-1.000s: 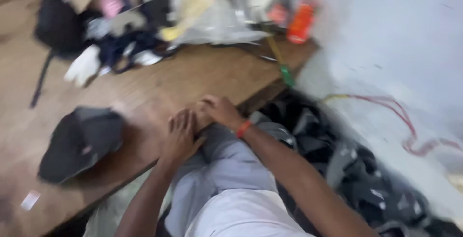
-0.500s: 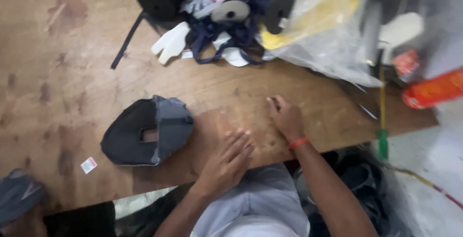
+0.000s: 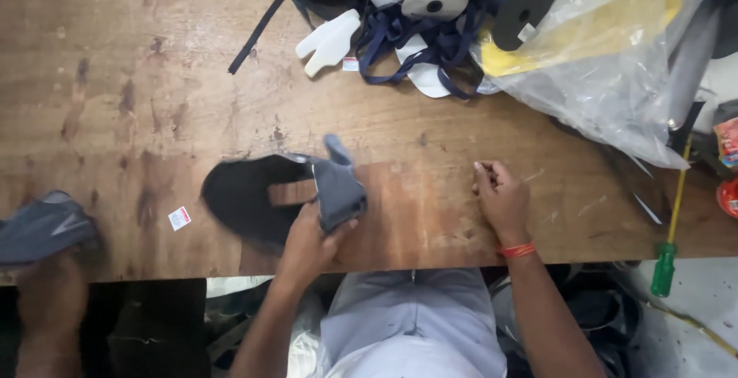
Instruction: The person repeatedly inserts a white rectangular insert into the interior of a grey cap, presses it into place, and removes it. This cycle is performed multiple times on the same cap at a wooden workbench. The person also briefly handles a second cap and a screwdriver before returning to the first cap.
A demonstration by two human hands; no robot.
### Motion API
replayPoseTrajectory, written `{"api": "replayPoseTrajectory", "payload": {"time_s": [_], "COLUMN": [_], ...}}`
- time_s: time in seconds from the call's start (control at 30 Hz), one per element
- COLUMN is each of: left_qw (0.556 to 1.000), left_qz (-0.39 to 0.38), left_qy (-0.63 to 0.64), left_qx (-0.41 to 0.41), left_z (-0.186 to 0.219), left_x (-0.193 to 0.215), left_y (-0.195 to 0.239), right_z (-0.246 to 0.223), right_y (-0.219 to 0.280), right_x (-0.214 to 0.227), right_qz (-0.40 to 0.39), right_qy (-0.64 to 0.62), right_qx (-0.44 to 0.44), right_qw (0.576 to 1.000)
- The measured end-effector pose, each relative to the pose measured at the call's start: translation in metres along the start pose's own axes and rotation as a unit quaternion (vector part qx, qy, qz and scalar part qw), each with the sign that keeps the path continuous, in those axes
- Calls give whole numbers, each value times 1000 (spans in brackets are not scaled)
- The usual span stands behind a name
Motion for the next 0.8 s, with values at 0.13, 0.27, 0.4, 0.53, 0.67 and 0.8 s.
{"api": "replayPoseTrajectory", "payload": {"time_s": [0.13,0.27,0.4,0.53,0.67,0.8], "left_qw": [991,927,922,918,922,910], "left_qz": [-50,-206,-255,-213,-135,-145], "left_qy": [126,300,292,333,361,386], "left_qx": [-19,85,-5,-26,36,35], "left_z": [1,32,68,77,54,60], "left_x": [2,-2,1,-4,-15,-21], "left_y": [23,48,43,44,41,45], "right_z": [2,-101,-91,-85,-51,-5], "right_y": [13,44,49,55,57,69], "right_x": [-5,41,35,31,36,54], "right_qz": [-157,-298,-366,-372,-238,-141], "right_qy": [-241,-420,-476,-419,-463,-565], "right_qx": [-145,67,110,23,16,81], "right_qw": [947,854,792,828,854,809]}}
Point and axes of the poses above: each hand's wrist, its own y-axis away from the middle knuckle, its own x-axis out of the back of the hand, z = x × y, the point moved 2 cm from there along -y, towards the middle knuckle, and after that the axes turned 9 degrees about y, right-handed, at the moved point
